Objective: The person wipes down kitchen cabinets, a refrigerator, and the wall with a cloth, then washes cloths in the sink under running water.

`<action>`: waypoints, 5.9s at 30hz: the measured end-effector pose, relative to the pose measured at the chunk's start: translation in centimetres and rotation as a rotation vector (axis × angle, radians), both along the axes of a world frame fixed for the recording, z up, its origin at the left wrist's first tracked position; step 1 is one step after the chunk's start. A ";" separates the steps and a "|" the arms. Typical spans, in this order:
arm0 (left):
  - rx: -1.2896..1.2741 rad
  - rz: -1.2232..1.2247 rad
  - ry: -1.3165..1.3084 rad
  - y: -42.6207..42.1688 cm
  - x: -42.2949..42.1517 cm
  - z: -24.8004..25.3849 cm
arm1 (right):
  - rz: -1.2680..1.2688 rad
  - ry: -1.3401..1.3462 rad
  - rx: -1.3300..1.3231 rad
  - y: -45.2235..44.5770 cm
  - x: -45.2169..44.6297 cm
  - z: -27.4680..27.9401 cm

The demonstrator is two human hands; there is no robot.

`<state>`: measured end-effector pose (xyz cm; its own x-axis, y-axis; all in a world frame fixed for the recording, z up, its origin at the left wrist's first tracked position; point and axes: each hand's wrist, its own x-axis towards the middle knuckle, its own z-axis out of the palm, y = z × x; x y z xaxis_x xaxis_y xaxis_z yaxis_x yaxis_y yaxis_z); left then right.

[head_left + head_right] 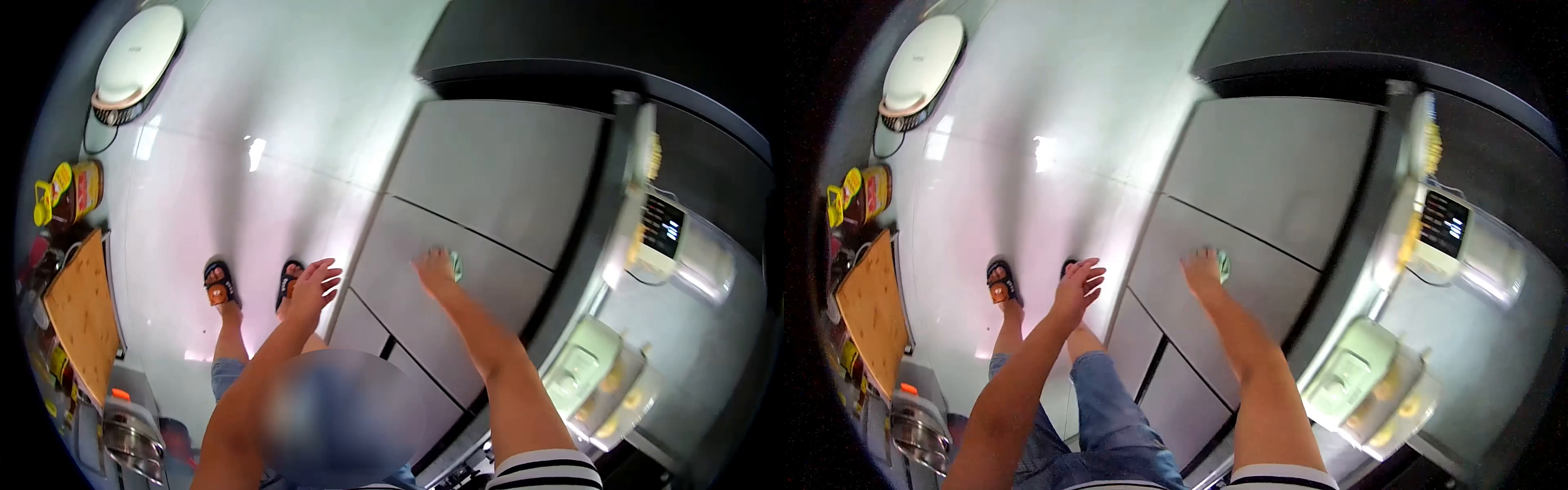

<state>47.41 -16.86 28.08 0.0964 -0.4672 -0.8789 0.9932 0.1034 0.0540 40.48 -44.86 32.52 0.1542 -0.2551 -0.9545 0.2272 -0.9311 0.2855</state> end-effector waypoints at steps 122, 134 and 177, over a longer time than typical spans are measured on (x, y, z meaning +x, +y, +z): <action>0.111 0.139 0.132 -17.8 23.4 -16.8 | 0.050 -0.015 0.430 -14.8 7.2 -25.5; 0.053 -0.162 -0.450 -15.4 30.9 2.3 | -2.814 -0.675 0.955 -8.1 29.2 -3.7; -0.617 -0.530 -1.676 -48.8 60.4 59.3 | -1.950 -2.077 1.600 -24.6 53.0 59.3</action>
